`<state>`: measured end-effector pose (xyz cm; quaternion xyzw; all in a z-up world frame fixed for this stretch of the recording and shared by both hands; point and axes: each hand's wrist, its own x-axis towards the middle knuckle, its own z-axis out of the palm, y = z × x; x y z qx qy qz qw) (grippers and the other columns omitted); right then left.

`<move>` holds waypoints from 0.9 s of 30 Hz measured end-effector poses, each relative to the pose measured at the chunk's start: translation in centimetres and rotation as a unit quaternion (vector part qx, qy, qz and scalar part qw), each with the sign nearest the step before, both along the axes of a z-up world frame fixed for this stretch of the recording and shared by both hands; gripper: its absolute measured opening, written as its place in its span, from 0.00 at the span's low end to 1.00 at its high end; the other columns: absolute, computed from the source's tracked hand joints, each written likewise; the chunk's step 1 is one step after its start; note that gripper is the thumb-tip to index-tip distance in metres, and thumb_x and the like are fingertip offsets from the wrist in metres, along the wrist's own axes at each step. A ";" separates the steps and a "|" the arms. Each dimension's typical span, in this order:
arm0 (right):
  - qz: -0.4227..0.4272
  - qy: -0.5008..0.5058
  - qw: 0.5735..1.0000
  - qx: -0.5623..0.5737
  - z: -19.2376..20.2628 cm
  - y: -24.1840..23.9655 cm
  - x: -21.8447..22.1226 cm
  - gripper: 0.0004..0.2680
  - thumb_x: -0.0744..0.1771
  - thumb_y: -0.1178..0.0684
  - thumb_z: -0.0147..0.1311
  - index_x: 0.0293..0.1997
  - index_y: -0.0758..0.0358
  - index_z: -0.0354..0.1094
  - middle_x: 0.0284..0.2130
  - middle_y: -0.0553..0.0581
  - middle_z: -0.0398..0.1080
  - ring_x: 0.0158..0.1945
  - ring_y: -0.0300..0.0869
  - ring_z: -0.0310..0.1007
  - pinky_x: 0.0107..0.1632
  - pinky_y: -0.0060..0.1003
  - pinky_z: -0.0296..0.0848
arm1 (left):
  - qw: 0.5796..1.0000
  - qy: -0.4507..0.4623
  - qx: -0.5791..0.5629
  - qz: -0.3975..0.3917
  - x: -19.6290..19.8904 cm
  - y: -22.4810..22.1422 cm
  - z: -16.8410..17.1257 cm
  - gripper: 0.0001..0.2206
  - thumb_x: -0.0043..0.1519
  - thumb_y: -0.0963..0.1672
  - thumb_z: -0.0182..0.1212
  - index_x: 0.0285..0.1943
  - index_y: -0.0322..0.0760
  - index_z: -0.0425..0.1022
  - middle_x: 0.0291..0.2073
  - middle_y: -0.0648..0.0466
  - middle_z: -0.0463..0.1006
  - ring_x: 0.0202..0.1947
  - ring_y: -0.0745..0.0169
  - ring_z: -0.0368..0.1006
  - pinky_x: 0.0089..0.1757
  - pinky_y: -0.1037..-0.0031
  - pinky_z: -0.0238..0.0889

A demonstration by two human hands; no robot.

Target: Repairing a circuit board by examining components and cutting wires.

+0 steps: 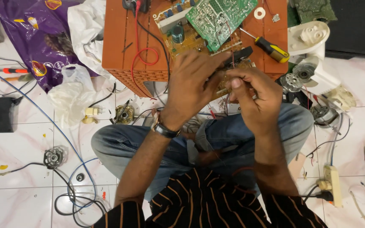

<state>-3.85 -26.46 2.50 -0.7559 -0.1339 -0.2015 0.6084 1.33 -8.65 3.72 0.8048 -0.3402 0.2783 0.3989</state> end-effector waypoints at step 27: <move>-0.048 -0.182 0.961 -0.201 3.6 2.4 3.6 0.05 0.71 0.60 0.67 0.51 0.65 0.78 0.50 0.57 0.73 0.52 0.44 0.68 0.53 0.35 0.70 | 0.993 0.076 -0.094 -0.011 1.2 0.2 -1.3 0.06 0.68 0.41 0.59 0.51 0.34 0.75 0.39 0.50 0.76 0.44 0.48 0.71 0.48 0.62 0.61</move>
